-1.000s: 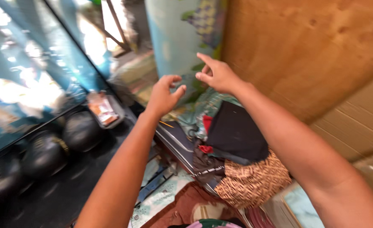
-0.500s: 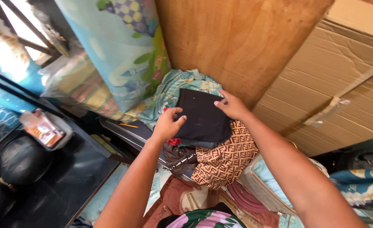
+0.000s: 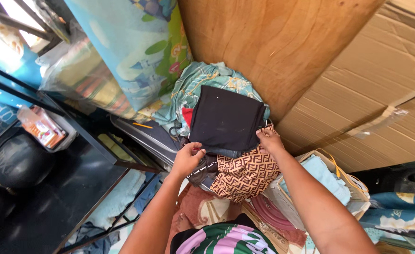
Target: The person organizes a cluttered room by folding and stacking various clothing items and towels. They place folded items into a cardboard box and arrange shoes on a metal shelf. The person also moves a plastic bag and a jacket.
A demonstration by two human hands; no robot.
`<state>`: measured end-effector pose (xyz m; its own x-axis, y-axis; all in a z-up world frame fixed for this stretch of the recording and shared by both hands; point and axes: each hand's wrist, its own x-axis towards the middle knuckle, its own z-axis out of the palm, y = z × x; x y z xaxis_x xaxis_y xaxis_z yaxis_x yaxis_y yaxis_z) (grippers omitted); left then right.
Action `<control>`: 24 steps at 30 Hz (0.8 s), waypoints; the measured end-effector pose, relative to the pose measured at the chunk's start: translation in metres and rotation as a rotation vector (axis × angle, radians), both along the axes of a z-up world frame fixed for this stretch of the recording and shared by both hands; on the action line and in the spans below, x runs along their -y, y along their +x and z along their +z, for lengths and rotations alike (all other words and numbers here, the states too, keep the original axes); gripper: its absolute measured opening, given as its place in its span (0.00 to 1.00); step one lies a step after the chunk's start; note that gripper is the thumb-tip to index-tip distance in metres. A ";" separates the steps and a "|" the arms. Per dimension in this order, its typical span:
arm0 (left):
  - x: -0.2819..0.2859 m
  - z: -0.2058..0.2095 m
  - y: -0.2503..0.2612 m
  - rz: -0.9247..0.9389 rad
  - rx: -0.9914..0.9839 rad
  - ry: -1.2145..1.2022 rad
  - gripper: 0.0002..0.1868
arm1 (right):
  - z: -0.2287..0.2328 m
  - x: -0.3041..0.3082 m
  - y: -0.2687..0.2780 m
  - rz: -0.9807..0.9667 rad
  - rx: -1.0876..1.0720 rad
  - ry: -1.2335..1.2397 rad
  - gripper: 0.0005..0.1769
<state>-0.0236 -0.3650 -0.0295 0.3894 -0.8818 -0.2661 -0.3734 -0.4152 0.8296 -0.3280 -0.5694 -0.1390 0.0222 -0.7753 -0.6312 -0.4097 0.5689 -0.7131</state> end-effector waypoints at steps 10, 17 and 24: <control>-0.014 -0.025 -0.008 0.089 -0.225 0.087 0.23 | -0.040 -0.067 0.001 -0.157 0.034 -0.108 0.31; 0.005 -0.017 -0.037 0.025 -0.224 0.177 0.23 | -0.035 -0.095 -0.056 -0.295 0.131 0.019 0.22; 0.020 -0.038 -0.058 -0.028 -0.253 0.108 0.22 | -0.012 -0.083 -0.071 -0.386 0.285 -0.005 0.21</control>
<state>-0.0812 -0.3845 -0.0678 0.2741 -0.8526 -0.4449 -0.1722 -0.4986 0.8495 -0.3988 -0.4865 -0.1512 -0.0961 -0.7640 -0.6381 0.0426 0.6373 -0.7694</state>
